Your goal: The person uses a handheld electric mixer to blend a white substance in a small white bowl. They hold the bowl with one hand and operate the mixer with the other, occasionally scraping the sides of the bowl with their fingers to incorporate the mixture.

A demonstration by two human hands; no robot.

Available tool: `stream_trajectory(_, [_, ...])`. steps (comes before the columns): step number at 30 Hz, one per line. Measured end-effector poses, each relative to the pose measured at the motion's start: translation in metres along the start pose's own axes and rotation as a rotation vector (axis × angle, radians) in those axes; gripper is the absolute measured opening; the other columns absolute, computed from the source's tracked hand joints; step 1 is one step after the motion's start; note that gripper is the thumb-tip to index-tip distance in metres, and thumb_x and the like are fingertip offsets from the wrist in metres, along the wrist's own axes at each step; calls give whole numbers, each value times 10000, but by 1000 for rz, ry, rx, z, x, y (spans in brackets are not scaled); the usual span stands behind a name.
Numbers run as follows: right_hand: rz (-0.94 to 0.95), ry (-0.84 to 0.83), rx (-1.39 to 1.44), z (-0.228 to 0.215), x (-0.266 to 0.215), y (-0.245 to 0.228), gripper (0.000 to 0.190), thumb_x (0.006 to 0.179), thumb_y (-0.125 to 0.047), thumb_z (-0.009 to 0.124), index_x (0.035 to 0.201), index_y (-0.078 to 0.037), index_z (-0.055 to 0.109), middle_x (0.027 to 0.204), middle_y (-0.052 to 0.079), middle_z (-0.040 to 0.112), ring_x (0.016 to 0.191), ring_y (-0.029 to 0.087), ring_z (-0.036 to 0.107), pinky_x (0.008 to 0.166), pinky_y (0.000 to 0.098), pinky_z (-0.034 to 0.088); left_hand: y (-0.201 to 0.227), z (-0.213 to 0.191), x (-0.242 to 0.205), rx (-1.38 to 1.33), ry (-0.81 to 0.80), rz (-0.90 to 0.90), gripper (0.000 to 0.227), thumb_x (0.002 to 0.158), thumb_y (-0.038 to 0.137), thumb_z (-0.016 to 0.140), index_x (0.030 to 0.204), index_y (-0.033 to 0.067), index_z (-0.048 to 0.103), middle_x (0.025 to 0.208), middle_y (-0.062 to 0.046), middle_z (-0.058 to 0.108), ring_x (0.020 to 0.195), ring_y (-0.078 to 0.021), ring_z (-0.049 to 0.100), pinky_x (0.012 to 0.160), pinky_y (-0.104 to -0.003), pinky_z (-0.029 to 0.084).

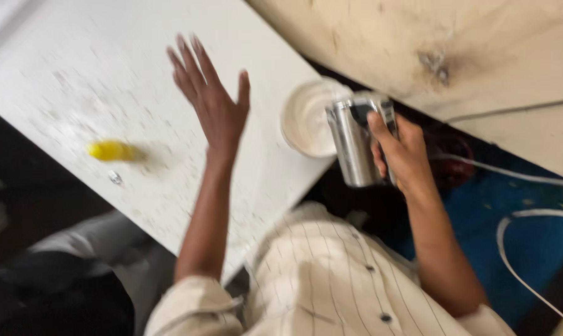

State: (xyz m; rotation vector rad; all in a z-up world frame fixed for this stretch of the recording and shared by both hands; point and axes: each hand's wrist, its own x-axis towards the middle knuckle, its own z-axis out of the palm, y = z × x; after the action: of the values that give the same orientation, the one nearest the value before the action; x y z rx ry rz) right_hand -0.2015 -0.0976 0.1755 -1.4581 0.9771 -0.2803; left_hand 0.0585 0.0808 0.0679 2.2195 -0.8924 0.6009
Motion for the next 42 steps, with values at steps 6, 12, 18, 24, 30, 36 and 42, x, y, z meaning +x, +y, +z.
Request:
stream_trajectory(6, [-29,-21,-31,-4,-3,1,396,964,-442,674,889,-57,621,552,2,502,381,61,416,338,239,323,14,-11,34,103,122,75,1006,1085,410,783,1651,169,-14,1695,-108,-68,1582,-329,-70,1310,-597,51])
stream_trajectory(12, [-28,-15,-8,-2,-1,5,383,956,-447,668,920,-67,644,541,2,507,375,63,430,336,235,338,16,5,-2,-391,-181,-275,844,1073,387,705,1671,60,208,1587,-194,486,1501,-370,504,1242,-504,423])
stream_trajectory(18, [41,-39,55,-13,11,7,391,950,-457,671,920,-71,616,553,19,513,361,86,431,328,249,344,65,28,-50,-467,-597,-562,725,884,539,739,1330,-3,556,979,-190,675,794,-274,739,638,-392,604])
stream_trajectory(24, [31,-101,155,-27,5,-3,354,964,-412,695,935,-75,591,599,39,531,392,99,438,356,257,348,61,45,-62,-675,-647,-850,587,890,551,734,1012,6,553,715,-122,617,525,-196,669,410,-296,569])
stream_trajectory(30, [53,-122,113,-6,31,-23,366,989,-427,655,933,-74,573,606,35,545,399,111,467,366,266,386,48,52,-65,-961,-693,-855,519,900,495,703,966,35,472,773,-121,623,596,-225,744,491,-364,607])
stream_trajectory(36, [33,-255,28,-1,34,-57,403,996,-467,665,1018,-70,602,657,24,554,458,99,478,406,262,401,43,54,-65,-1065,-744,-861,524,899,502,684,1021,54,440,854,-173,679,692,-284,789,537,-398,620])
stream_trajectory(42, [57,-295,-44,17,35,-48,458,989,-495,649,1045,-45,586,655,33,548,458,106,485,406,268,415,38,58,-68,-1165,-739,-827,555,872,515,677,1067,54,438,892,-246,682,720,-344,795,567,-405,626])
